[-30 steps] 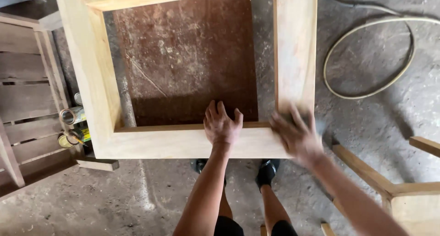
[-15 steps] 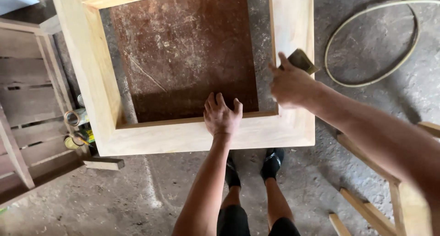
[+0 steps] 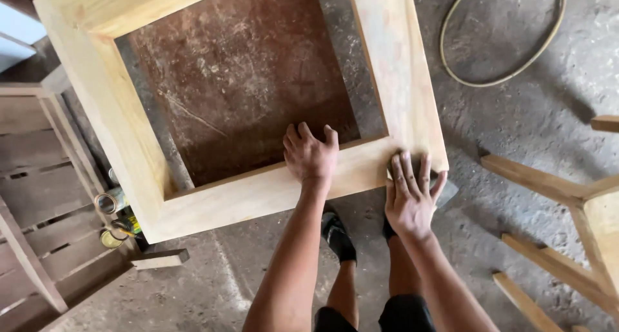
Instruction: The person sands the surface of a wooden frame by hand using a piece of sandpaper.
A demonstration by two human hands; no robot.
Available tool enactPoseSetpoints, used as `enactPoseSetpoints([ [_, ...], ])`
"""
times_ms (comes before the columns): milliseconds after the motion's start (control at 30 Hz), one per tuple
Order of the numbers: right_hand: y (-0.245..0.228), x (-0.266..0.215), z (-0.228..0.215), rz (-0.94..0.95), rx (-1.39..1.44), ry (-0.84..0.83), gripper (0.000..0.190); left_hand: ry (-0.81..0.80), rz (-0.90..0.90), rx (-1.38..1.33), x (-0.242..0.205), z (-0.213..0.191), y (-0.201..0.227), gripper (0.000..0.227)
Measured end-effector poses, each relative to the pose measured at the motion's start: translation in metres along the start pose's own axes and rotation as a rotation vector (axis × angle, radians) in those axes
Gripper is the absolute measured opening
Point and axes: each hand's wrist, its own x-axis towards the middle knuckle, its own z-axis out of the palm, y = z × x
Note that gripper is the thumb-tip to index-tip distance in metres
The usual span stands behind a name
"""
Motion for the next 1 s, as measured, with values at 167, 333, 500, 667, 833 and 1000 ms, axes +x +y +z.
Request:
enactPoseSetpoints([
  [167, -0.008, 0.063, 0.018, 0.038, -0.02, 0.102, 0.045, 0.089, 0.099, -0.004, 0.008, 0.006, 0.002, 0.058],
  [333, -0.013, 0.047, 0.006, 0.054, 0.039, 0.036, 0.043, 0.039, 0.092, 0.006, 0.0, 0.004, -0.002, 0.053],
  [500, -0.019, -0.013, -0.008, 0.128, -0.016, -0.029, 0.045, 0.008, 0.077, -0.001, 0.003, -0.003, 0.001, 0.052],
  [667, -0.007, 0.124, 0.036, 0.044, 0.045, 0.084, 0.047, -0.002, 0.068, 0.0, 0.005, -0.005, 0.004, 0.052],
  [833, -0.001, 0.088, 0.011, 0.005, 0.062, 0.051, 0.046, 0.025, 0.079, 0.012, 0.006, -0.006, 0.003, 0.052],
  [1000, -0.007, 0.015, -0.01, 0.105, -0.008, 0.034, 0.044, -0.037, 0.063, 0.001, 0.004, -0.003, 0.002, 0.05],
])
